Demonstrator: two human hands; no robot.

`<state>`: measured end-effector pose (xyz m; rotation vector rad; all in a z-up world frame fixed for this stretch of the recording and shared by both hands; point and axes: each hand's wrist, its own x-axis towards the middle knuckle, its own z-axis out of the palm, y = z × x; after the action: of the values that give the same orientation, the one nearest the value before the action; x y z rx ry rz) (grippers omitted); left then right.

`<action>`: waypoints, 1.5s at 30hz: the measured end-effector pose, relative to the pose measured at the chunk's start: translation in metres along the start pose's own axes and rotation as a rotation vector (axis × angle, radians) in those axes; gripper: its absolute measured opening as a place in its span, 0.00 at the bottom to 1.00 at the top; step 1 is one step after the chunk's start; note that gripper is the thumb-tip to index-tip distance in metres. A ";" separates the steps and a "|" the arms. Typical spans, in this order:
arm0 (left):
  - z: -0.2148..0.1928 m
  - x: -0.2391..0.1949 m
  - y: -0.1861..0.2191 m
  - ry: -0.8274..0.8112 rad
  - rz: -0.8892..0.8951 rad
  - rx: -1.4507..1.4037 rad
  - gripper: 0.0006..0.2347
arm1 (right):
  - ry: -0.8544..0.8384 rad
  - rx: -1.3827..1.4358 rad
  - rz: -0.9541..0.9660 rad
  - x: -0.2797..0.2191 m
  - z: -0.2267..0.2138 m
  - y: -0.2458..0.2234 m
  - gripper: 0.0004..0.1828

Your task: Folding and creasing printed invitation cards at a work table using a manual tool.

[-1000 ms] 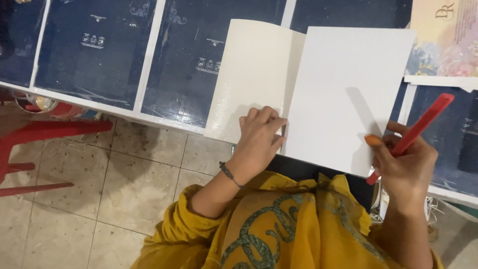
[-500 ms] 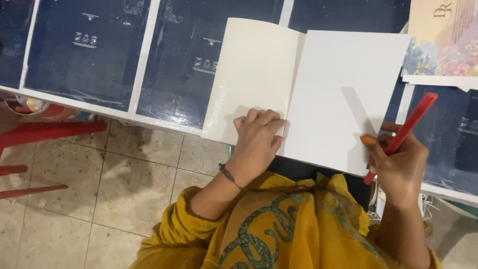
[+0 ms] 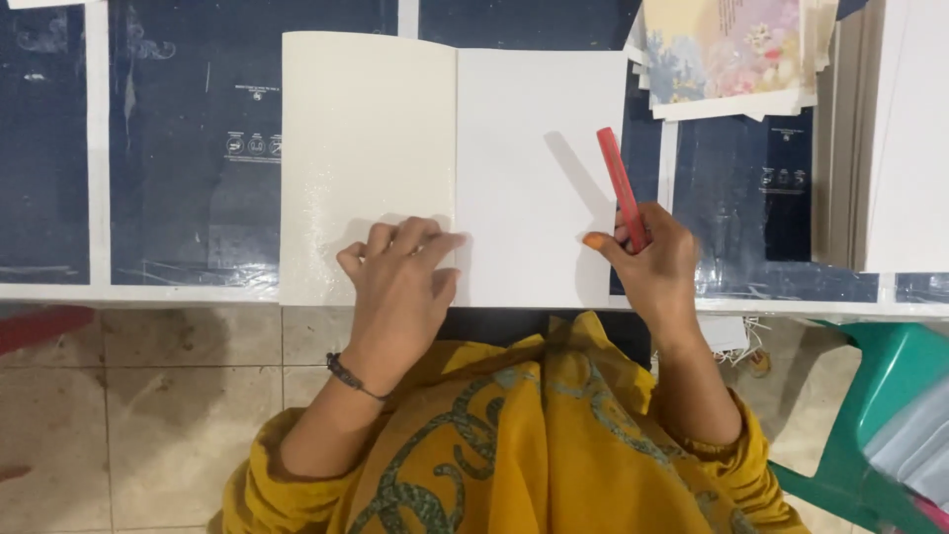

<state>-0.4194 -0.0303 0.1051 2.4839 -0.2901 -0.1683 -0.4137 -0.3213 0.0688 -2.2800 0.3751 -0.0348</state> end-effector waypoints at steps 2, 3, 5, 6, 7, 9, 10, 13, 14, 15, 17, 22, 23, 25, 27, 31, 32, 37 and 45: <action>-0.002 0.000 0.002 0.007 0.014 0.006 0.13 | -0.006 -0.025 0.037 0.001 0.002 0.003 0.21; -0.002 0.000 0.003 0.008 0.011 0.007 0.13 | -0.009 -0.024 0.035 0.001 0.003 0.004 0.21; -0.001 0.001 0.004 0.004 0.004 0.007 0.13 | -0.022 -0.044 0.087 0.002 0.005 0.005 0.19; -0.001 0.000 0.004 0.003 0.002 0.007 0.13 | -0.025 -0.043 0.087 0.001 0.005 0.005 0.19; -0.001 -0.001 0.004 0.001 0.005 0.019 0.13 | -0.023 -0.063 0.079 0.000 0.006 0.005 0.19; -0.003 -0.003 0.005 0.003 0.008 0.034 0.13 | -0.021 -0.079 0.068 0.001 0.006 0.005 0.19; -0.006 -0.005 0.005 -0.016 0.043 -0.037 0.12 | -0.017 -0.081 0.046 0.002 0.006 0.006 0.20; 0.011 -0.031 -0.007 -0.065 0.069 -0.383 0.08 | -0.010 -0.068 0.001 0.000 0.001 -0.001 0.23; 0.021 -0.044 -0.014 -0.100 0.055 -0.664 0.05 | -0.012 -0.057 -0.016 -0.003 0.000 -0.005 0.25; 0.030 -0.059 -0.029 -0.103 0.049 -0.659 0.05 | -0.018 -0.052 -0.012 -0.009 -0.004 -0.001 0.25; 0.048 -0.092 -0.060 -0.351 -0.228 -1.191 0.12 | 0.006 -0.079 -0.081 -0.015 -0.007 0.004 0.26; 0.060 -0.133 -0.107 0.182 -0.384 -1.662 0.10 | -0.020 -0.098 -0.012 -0.026 -0.016 0.014 0.26; 0.059 -0.133 -0.114 0.300 -0.336 -1.726 0.08 | -0.021 -0.085 -0.017 -0.028 -0.016 0.012 0.26; 0.050 -0.106 -0.105 0.292 -0.286 -1.577 0.08 | -0.022 -0.075 -0.044 -0.025 -0.003 0.008 0.25; 0.043 -0.067 -0.091 0.270 -0.235 -1.426 0.07 | -0.014 -0.062 -0.059 -0.020 0.011 0.007 0.24; 0.050 0.007 -0.036 0.186 -0.019 -0.784 0.07 | -0.001 -0.069 -0.100 -0.009 0.025 0.011 0.15; 0.053 0.020 -0.021 0.165 0.050 -0.569 0.08 | -0.024 -0.058 -0.094 -0.007 0.027 0.011 0.09; 0.046 0.017 0.009 0.017 0.145 -0.029 0.18 | -0.056 0.062 -0.147 -0.023 -0.015 -0.036 0.19; 0.053 0.020 0.011 -0.130 0.147 0.228 0.31 | -0.171 -0.210 -0.373 -0.027 -0.002 -0.006 0.49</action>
<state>-0.4117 -0.0748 0.0683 2.6681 -0.5739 -0.2476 -0.4384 -0.3110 0.0771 -2.5097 -0.1458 0.0100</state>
